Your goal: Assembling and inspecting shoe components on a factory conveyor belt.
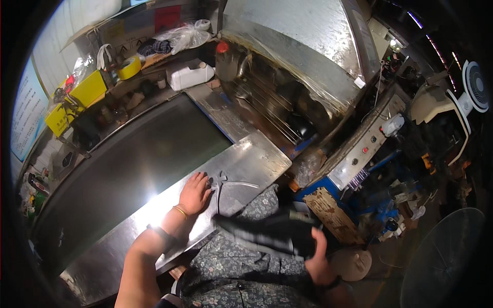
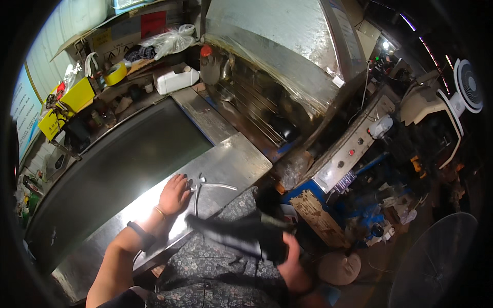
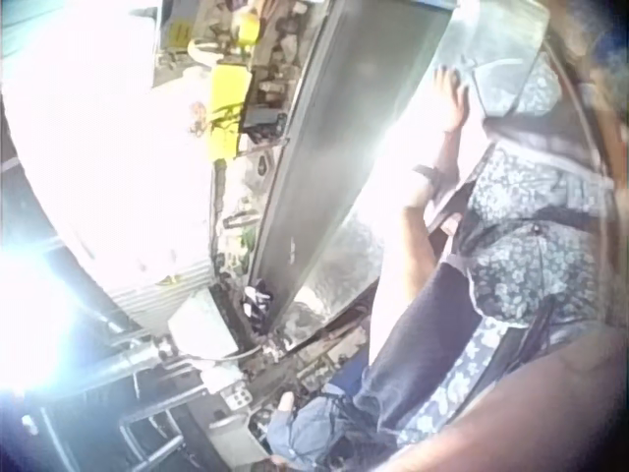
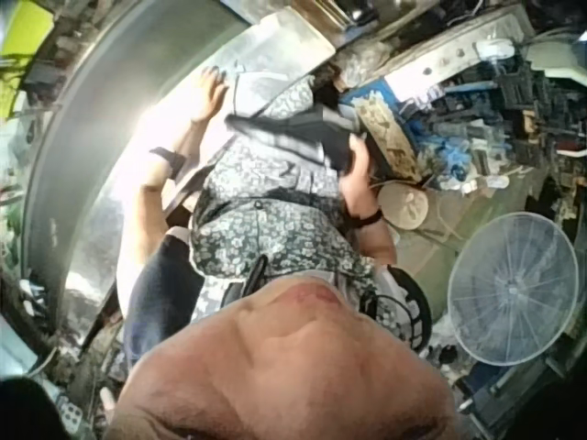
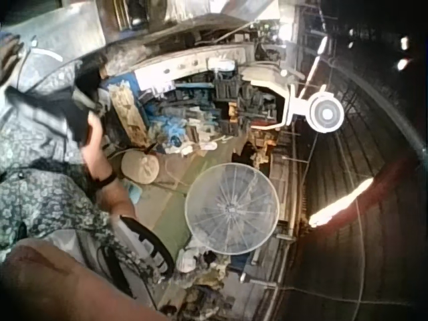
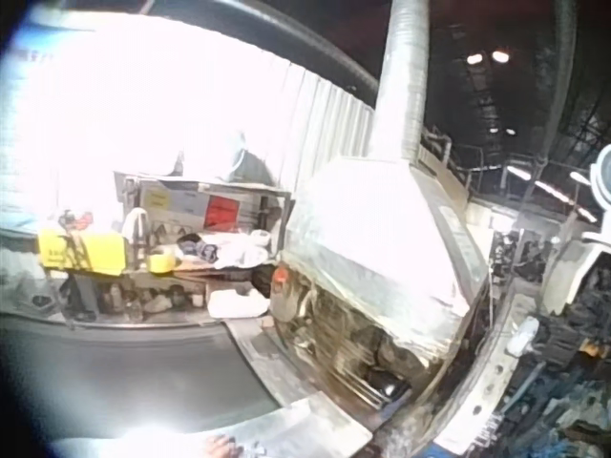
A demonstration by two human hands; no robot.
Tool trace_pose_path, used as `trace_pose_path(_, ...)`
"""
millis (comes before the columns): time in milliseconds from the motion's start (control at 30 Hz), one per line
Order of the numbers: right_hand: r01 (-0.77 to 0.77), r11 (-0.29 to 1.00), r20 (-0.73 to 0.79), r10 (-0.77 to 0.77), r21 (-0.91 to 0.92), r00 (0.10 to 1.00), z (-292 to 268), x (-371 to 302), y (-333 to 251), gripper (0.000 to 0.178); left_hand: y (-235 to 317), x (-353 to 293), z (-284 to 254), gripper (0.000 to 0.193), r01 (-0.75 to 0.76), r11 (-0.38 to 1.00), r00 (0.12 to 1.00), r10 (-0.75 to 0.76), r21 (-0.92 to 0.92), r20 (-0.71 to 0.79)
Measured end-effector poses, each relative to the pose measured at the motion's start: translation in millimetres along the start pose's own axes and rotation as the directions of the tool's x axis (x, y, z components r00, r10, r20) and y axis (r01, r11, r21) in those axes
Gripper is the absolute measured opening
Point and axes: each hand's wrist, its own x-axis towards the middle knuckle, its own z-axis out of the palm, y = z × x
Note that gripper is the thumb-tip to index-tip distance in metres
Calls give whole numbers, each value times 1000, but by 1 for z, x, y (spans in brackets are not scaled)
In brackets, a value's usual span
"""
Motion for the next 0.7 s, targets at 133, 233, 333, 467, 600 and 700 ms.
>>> trace_pose_path(133,-510,122,367,555,852,747,53,150,87,36,-14,-3,15,45,-66,992,997,69,105,-19)
trace_pose_path(233,-415,522,207,411,745,888,125,251,136,46,-14,-2,10,38,-57,990,995,67,126,-72)
trace_pose_path(333,-253,961,144,236,111,961,187,346,215,62,-10,8,11,37,-72,991,996,78,113,-50)
trace_pose_path(467,-165,985,-133,157,-52,979,224,403,314,80,-3,23,20,38,-97,993,995,97,66,1)
trace_pose_path(600,-9,989,-176,-16,-144,984,263,385,323,45,-24,3,-5,39,-14,991,998,5,134,65)
trace_pose_path(700,19,954,-323,-121,-300,939,185,394,363,19,-15,18,-7,40,5,992,994,-18,127,104)
